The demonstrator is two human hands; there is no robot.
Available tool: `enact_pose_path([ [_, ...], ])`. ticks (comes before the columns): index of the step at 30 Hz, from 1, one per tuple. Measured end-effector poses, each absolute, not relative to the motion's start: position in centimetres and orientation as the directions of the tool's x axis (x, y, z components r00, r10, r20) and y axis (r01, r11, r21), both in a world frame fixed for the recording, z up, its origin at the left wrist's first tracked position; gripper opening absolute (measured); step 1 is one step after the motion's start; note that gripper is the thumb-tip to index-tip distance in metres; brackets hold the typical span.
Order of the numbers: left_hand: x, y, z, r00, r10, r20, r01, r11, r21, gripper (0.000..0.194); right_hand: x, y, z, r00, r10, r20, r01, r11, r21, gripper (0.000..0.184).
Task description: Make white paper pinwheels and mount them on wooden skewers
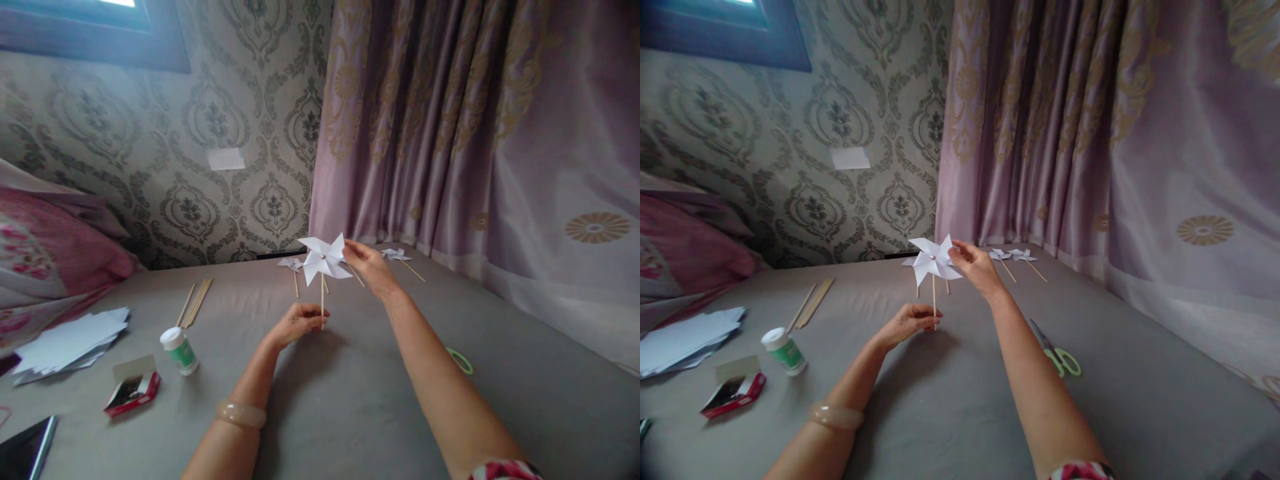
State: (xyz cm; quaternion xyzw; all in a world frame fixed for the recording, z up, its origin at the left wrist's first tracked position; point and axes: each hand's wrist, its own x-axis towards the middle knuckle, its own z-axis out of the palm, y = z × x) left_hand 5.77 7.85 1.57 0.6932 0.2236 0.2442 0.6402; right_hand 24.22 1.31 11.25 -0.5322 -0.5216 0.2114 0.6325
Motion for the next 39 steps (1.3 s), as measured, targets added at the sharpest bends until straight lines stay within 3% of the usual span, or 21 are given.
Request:
enact_pose_path([
  [5,6.2,7.8,1.5,0.654,0.746,0.126,-0.078,-0.099,0.992,0.042,24.6,1.1,9.9,0.457,0.728,0.512,0.397,0.348,-0.849,0.047],
  [9,6.4,7.6,1.1,0.596,0.789,0.146,-0.068,-0.131,0.989,0.043,24.3,1.5,8.4,0.346,0.673,0.654,0.652,0.329,-0.683,0.035],
  [14,6.7,7.6,0.4,0.583,0.8,0.142,-0.035,-0.15,0.988,0.044,24.3,1.5,8.6,0.315,0.62,0.718,0.815,0.212,-0.54,0.039],
  [20,6.8,8.1,0.0,0.58,0.796,0.17,-0.021,-0.195,0.981,0.048,21.6,0.3,9.0,0.276,0.813,0.513,0.871,0.014,-0.49,0.044],
  [24,6.6,7.8,0.5,0.617,0.757,0.213,-0.064,-0.222,0.973,0.046,19.3,-0.7,9.5,-0.04,0.968,0.246,0.802,0.178,-0.57,0.033],
  [26,6.5,7.6,0.6,0.621,0.754,0.213,-0.066,-0.221,0.973,0.045,19.1,-1.1,10.0,-0.044,0.961,0.272,0.766,0.208,-0.608,0.031],
  [28,6.5,7.5,0.6,0.613,0.768,0.187,-0.034,-0.21,0.977,0.045,19.7,-1.2,10.8,0.122,0.905,0.408,0.771,0.173,-0.613,0.033],
  [30,6.6,7.6,0.4,0.602,0.784,0.148,0.006,-0.19,0.982,0.048,20.7,-1.3,11.5,0.293,0.798,0.527,0.798,0.1,-0.595,0.042],
  [33,6.8,7.7,0.0,0.602,0.791,0.11,0.046,-0.171,0.984,0.052,21.9,-1.6,12.2,0.398,0.73,0.555,0.855,-0.076,-0.513,0.059],
  [36,6.8,7.7,-0.1,0.597,0.794,0.114,0.046,-0.176,0.983,0.052,22.1,-2.1,12.2,0.394,0.812,0.431,0.896,-0.236,-0.376,0.06],
  [39,6.7,7.7,0.0,0.6,0.788,0.137,0.032,-0.195,0.98,0.05,21.5,-3.0,11.9,0.074,0.99,0.123,0.95,-0.033,-0.31,0.043],
])
